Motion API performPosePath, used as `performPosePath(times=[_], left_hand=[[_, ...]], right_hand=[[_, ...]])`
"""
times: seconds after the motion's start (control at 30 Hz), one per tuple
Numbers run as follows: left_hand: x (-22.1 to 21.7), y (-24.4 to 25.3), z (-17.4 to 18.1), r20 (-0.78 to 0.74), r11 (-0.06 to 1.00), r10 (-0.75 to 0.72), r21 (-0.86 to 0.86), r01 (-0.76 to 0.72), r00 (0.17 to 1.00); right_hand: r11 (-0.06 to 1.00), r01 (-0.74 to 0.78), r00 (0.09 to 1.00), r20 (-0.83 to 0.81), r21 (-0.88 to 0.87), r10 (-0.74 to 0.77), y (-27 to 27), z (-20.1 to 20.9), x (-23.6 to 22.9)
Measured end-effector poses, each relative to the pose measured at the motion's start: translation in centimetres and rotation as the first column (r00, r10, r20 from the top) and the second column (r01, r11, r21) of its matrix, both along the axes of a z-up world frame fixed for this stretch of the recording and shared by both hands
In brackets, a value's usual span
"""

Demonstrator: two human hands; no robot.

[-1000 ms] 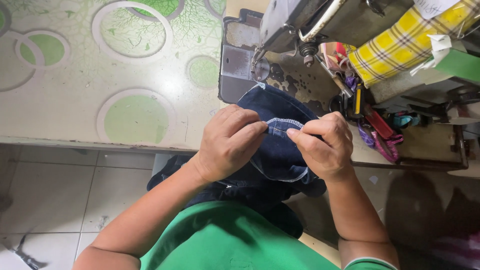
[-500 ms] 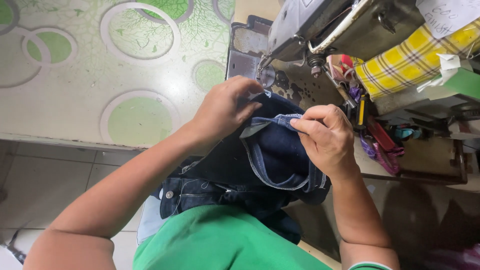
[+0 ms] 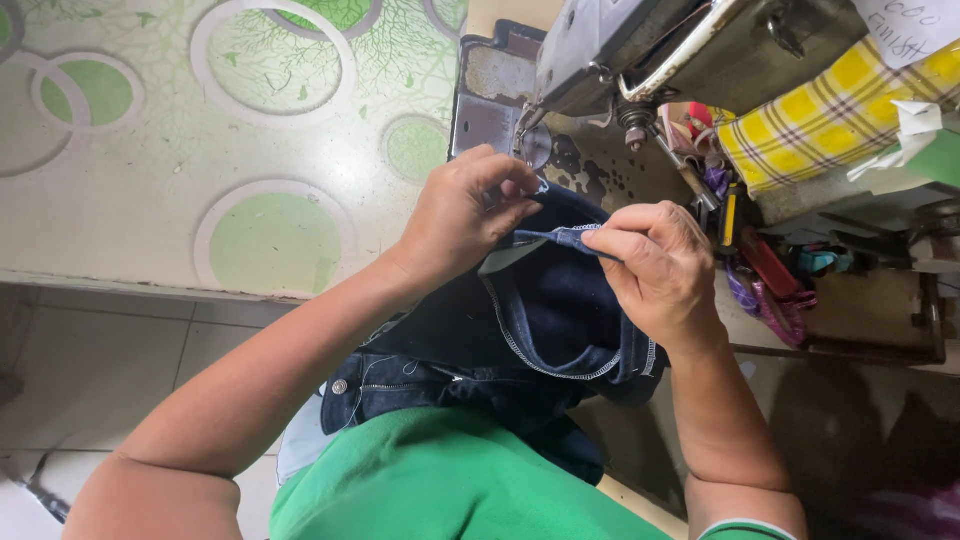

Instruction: Inspecting and preparing denim jeans by aligning the waistband and checking seams at a sewing station.

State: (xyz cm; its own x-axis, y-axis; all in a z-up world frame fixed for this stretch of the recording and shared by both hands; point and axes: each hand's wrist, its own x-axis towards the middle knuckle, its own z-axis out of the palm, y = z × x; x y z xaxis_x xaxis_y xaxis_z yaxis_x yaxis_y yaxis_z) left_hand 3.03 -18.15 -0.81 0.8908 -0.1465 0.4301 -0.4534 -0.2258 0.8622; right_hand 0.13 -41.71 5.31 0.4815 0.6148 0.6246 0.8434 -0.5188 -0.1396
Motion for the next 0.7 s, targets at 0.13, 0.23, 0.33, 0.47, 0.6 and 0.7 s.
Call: performPosePath(times=[0.13,0.23,0.33,0.47,0.6,0.7], left_hand=[[0.1,-0.4,-0.1,0.002,1.0,0.006,0.001,-0.006,1.0],[-0.1,-0.7,-0.5,-0.015,0.997,-0.06,-0.044,0.06,0.998],[-0.8,-0.9,-0.5,-0.08,0.982,-0.135,-0.142,0.123,0.988],[-1.7,-0.7,0.1,-0.137,0.946,-0.232,-0.261,0.191,0.963],[-2.9,-0.2,0.9,-0.182,0.921,-0.289,-0.32,0.222,0.94],[-3.3,-0.2,-0.1,-0.206,0.905,-0.323,-0.353,0.238,0.924]], right_hand=[[1.0,-0.003,1.0,-0.006,-0.008,0.003,0.0,0.4,0.1],[1.0,0.001,1.0,-0.019,-0.007,-0.001,0.1,0.8,0.1],[1.0,-0.012,0.999,-0.051,-0.006,0.012,0.6,1.7,0.0],[1.0,-0.009,0.994,-0.111,-0.01,0.008,1.1,2.4,0.0],[1.0,0.025,0.98,-0.197,0.0,-0.024,1.6,2.8,0.0],[1.0,0.027,0.973,-0.228,0.001,-0.026,2.1,3.3,-0.1]])
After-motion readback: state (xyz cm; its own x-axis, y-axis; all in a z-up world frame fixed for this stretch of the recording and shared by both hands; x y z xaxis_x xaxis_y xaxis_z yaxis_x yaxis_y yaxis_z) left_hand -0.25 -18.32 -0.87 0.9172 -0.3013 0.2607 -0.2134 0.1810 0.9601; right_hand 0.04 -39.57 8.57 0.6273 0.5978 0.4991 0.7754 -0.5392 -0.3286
